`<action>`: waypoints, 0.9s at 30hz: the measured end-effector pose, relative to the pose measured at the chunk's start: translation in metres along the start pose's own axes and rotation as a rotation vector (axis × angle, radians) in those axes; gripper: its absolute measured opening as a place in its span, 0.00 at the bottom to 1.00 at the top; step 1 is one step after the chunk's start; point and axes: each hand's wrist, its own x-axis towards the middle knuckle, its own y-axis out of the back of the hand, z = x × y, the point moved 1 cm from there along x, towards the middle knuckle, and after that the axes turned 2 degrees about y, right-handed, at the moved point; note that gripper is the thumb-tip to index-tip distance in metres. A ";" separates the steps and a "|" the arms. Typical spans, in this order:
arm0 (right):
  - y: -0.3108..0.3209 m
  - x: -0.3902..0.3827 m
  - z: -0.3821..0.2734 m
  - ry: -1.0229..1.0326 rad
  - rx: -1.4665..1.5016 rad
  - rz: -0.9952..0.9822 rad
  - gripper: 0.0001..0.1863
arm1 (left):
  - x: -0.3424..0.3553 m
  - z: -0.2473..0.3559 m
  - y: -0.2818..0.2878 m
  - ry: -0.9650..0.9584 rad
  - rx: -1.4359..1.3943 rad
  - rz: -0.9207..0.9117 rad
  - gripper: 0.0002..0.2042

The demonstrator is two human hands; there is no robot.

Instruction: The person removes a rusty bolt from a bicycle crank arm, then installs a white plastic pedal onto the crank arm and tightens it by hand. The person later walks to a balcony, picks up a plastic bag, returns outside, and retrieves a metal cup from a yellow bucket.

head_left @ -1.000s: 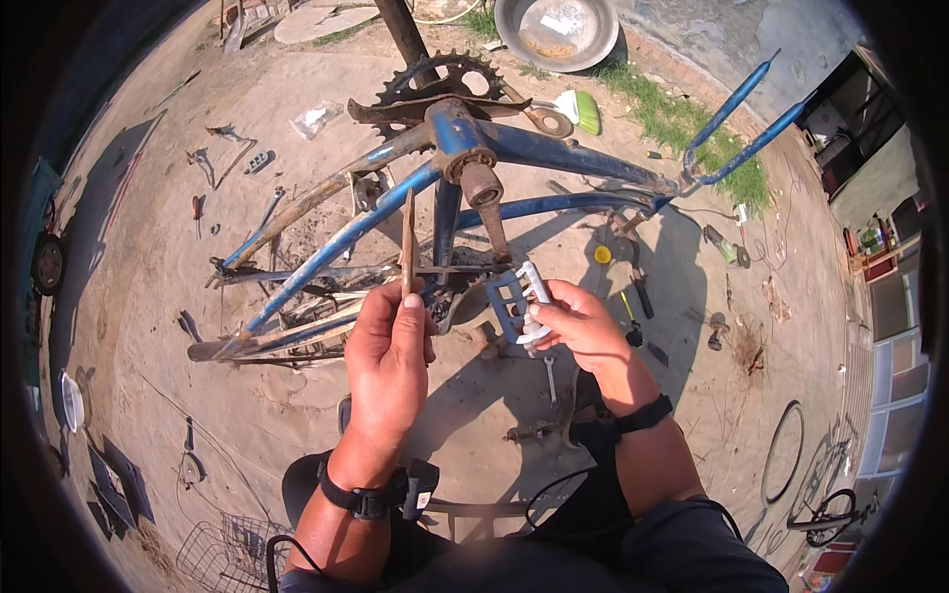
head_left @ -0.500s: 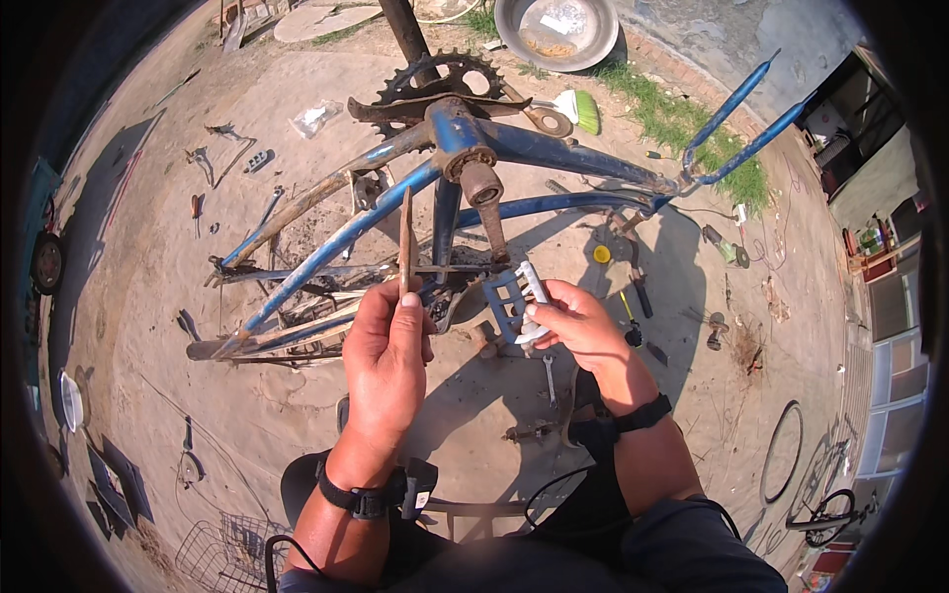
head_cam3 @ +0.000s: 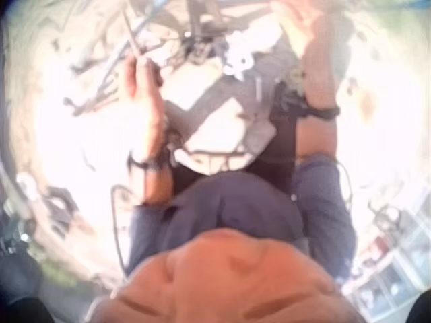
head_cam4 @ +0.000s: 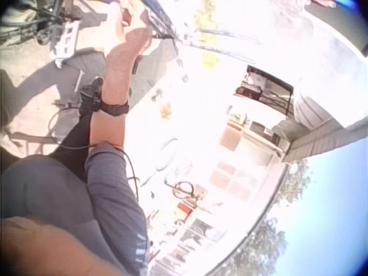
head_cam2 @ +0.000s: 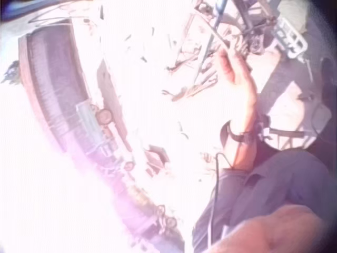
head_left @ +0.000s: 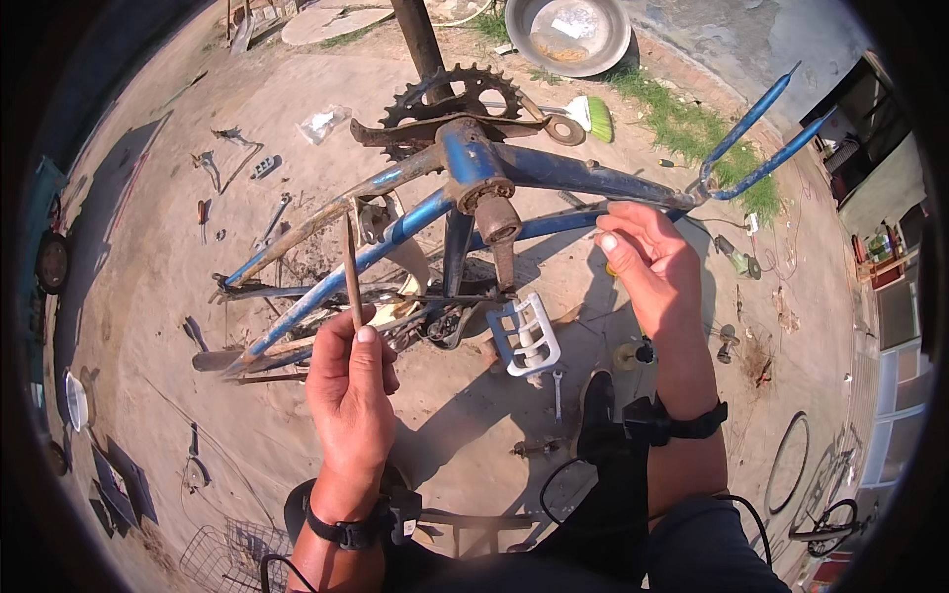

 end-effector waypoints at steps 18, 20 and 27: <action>-0.020 0.149 -0.061 0.280 -0.378 -0.472 0.10 | 0.096 0.021 0.030 -0.223 0.315 0.353 0.14; -0.019 0.150 -0.061 0.195 -0.346 -0.475 0.10 | 0.095 0.029 0.023 -0.113 0.241 0.330 0.13; -0.023 0.153 -0.073 0.017 -0.342 -0.458 0.10 | 0.069 0.077 0.009 0.170 0.393 0.201 0.09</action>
